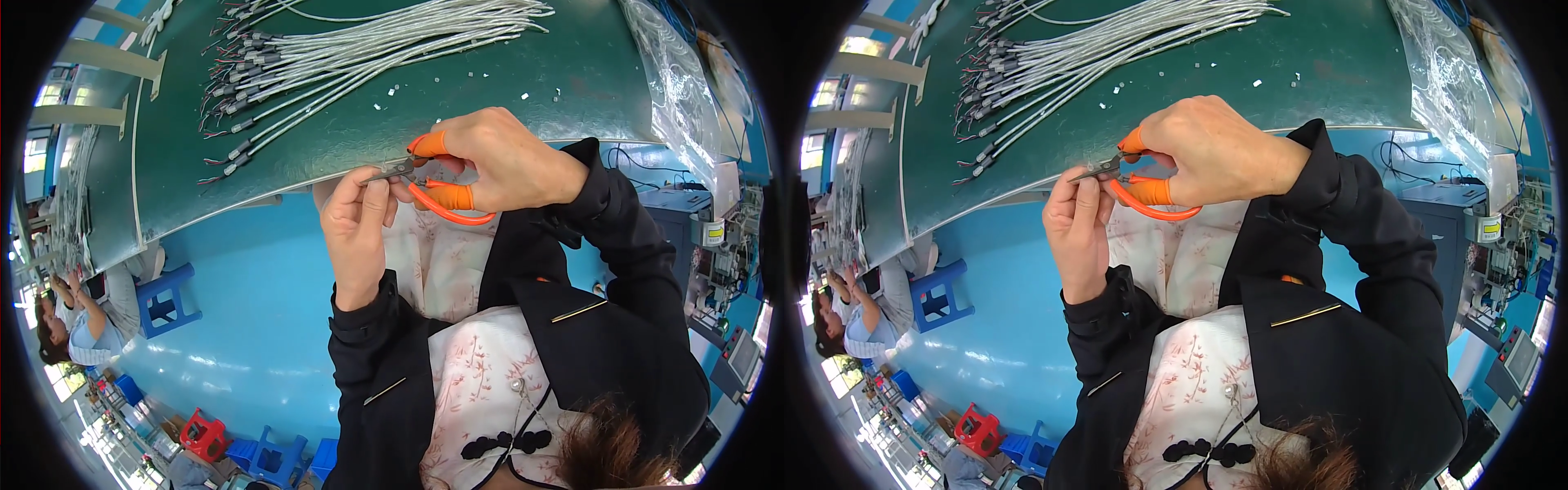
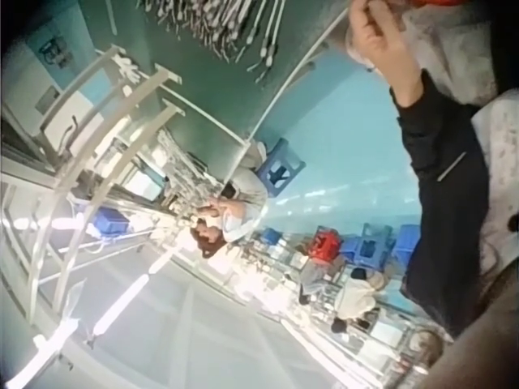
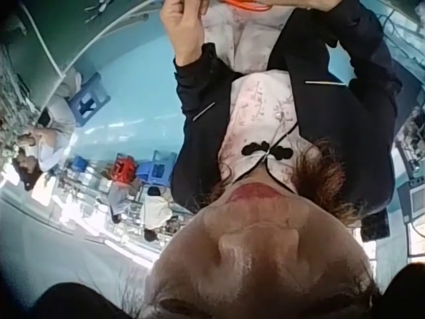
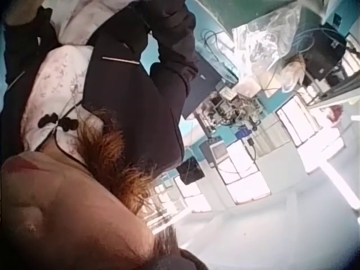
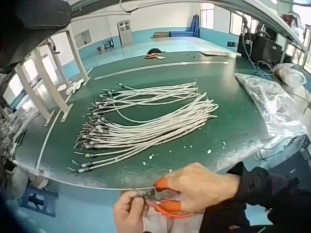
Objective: Strip insulation and process bundles of electrical wires using hand tools at a production workbench.
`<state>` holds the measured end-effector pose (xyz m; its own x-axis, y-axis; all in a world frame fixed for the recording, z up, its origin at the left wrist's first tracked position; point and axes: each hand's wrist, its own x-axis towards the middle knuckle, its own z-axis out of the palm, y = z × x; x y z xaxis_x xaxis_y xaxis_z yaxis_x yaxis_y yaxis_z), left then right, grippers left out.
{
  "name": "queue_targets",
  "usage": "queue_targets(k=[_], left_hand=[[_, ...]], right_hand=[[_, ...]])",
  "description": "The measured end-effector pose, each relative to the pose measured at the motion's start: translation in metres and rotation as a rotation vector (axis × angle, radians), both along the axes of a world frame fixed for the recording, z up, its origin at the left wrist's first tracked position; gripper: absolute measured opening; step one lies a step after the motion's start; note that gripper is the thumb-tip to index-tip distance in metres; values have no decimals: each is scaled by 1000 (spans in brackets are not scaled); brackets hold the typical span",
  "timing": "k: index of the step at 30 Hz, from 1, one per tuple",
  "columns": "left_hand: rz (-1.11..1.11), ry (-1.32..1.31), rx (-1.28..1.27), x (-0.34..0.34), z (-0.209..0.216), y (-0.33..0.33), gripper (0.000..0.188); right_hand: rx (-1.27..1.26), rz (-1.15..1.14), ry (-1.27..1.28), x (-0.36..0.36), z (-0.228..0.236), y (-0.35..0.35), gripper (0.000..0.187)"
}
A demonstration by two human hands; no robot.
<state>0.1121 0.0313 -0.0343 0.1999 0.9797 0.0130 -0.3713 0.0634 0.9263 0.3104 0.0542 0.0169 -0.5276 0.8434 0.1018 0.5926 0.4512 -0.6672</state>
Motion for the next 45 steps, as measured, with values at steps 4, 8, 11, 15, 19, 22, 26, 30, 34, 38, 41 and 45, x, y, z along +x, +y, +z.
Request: queue_targets(k=[4,8,11,15,19,22,26,30,34,38,41,45], left_hand=[[-2,7,-32,1,-4,0,13],[-29,46,-13,0,-4,-1,14],[-25,44,33,1,-2,-1,14],[-31,46,20,0,-3,0,14],[-26,28,50,2,-7,-1,13],[-26,24,56,2,-6,-3,13],[-37,9,56,3,-1,-1,13],[-45,-15,32,3,-1,0,13],[-50,-12,54,2,-5,0,14],[-32,-10,46,5,0,2,13],[-26,-16,34,6,2,3,13],[-43,-21,41,2,0,4,14]], right_hand=[[-61,-1,-50,0,2,-1,34],[42,3,71,1,-6,0,32],[48,8,60,2,-5,0,31],[38,13,39,3,-3,0,32],[10,-2,14,3,-4,-1,31],[3,-6,19,3,-4,-1,31],[12,5,38,4,-1,0,31],[11,15,13,7,1,0,31],[19,22,16,6,0,1,32],[32,15,57,7,-1,3,31],[27,18,75,8,2,4,31],[-4,21,15,7,6,4,31]])
